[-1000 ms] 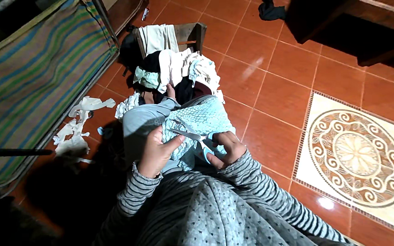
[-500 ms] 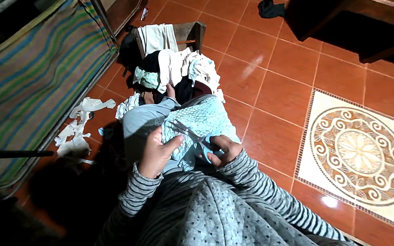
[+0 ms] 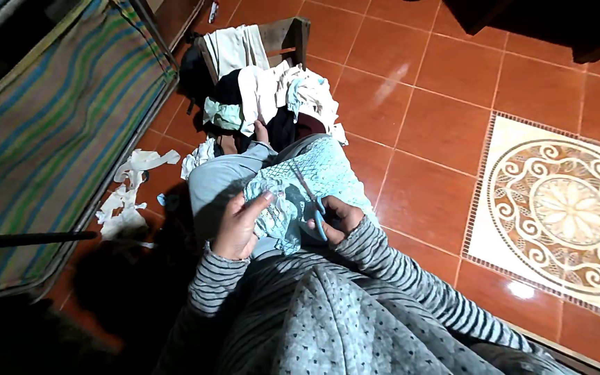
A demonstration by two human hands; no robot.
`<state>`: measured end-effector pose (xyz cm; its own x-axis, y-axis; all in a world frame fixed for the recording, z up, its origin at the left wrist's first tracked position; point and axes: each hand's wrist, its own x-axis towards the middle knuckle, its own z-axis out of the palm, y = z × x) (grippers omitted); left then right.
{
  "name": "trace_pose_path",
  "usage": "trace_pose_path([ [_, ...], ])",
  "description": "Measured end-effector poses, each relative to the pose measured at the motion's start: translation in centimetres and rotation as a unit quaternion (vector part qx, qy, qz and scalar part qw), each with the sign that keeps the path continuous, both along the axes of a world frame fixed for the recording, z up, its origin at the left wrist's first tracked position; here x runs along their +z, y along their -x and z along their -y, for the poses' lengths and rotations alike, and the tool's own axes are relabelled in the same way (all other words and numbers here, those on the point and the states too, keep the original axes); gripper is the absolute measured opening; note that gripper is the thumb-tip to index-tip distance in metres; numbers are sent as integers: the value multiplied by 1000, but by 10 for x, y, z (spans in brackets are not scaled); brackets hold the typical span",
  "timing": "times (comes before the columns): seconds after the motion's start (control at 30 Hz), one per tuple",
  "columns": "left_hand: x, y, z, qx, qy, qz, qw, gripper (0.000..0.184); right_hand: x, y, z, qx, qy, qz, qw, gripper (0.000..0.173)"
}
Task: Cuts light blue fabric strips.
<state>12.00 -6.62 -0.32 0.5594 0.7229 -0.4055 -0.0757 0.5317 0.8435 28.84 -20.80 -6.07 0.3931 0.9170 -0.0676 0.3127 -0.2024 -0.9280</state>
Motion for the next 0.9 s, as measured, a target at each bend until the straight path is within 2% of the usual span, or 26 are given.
trace_pose_path([
  [0.1, 5, 4, -9, 19, 109, 39, 993, 33, -4, -5, -2, -22, 8, -49, 999, 43],
  [0.17, 5, 10, -17, 38, 120, 76, 989, 37, -5, -7, -2, -30, 10, -65, 997, 42],
  [0.23, 2, 18, -25, 67, 80, 93, 990, 35, -5, -8, -3, -30, 8, -69, 997, 40],
  [0.3, 5, 27, -32, 108, 8, 44, 993, 30, -6, -9, -3, -29, 5, -65, 997, 41],
  [0.37, 6, 42, -40, 109, -48, 23, 993, 31, -10, -9, -4, -31, -2, -66, 997, 39],
  [0.43, 8, 60, -51, 81, -52, 48, 994, 37, -11, -9, -4, -32, -1, -70, 997, 38],
  [0.5, 7, 71, -58, 92, -60, 93, 990, 43, -12, -8, -6, -34, -4, -73, 997, 36],
  [0.57, -11, 76, -65, 123, -71, 170, 975, 48, -9, -7, -7, -35, -5, -82, 996, 33],
  [0.6, -24, 74, -65, 154, -65, 171, 971, 52, -10, -6, -7, -35, -6, -85, 996, 32],
  [0.67, -55, 68, -57, 191, 33, 115, 974, 67, -12, -6, -6, -34, -8, -83, 996, 32],
  [0.73, -70, 65, -43, 155, 142, 88, 974, 81, -9, -8, -8, -32, -3, -83, 996, 32],
  [0.77, -70, 63, -37, 145, 161, 81, 973, 76, -8, -8, -9, -35, -2, -84, 996, 31],
  [0.8, -67, 60, -34, 153, 160, 65, 973, 62, -8, -8, -8, -38, -2, -85, 996, 29],
  [0.87, -62, 56, -30, 187, 129, 18, 974, 33, -14, -7, -4, -32, -5, -80, 996, 29],
  [0.9, -59, 55, -31, 206, 99, -1, 974, 25, -16, -8, -4, -21, -2, -70, 997, 32],
])
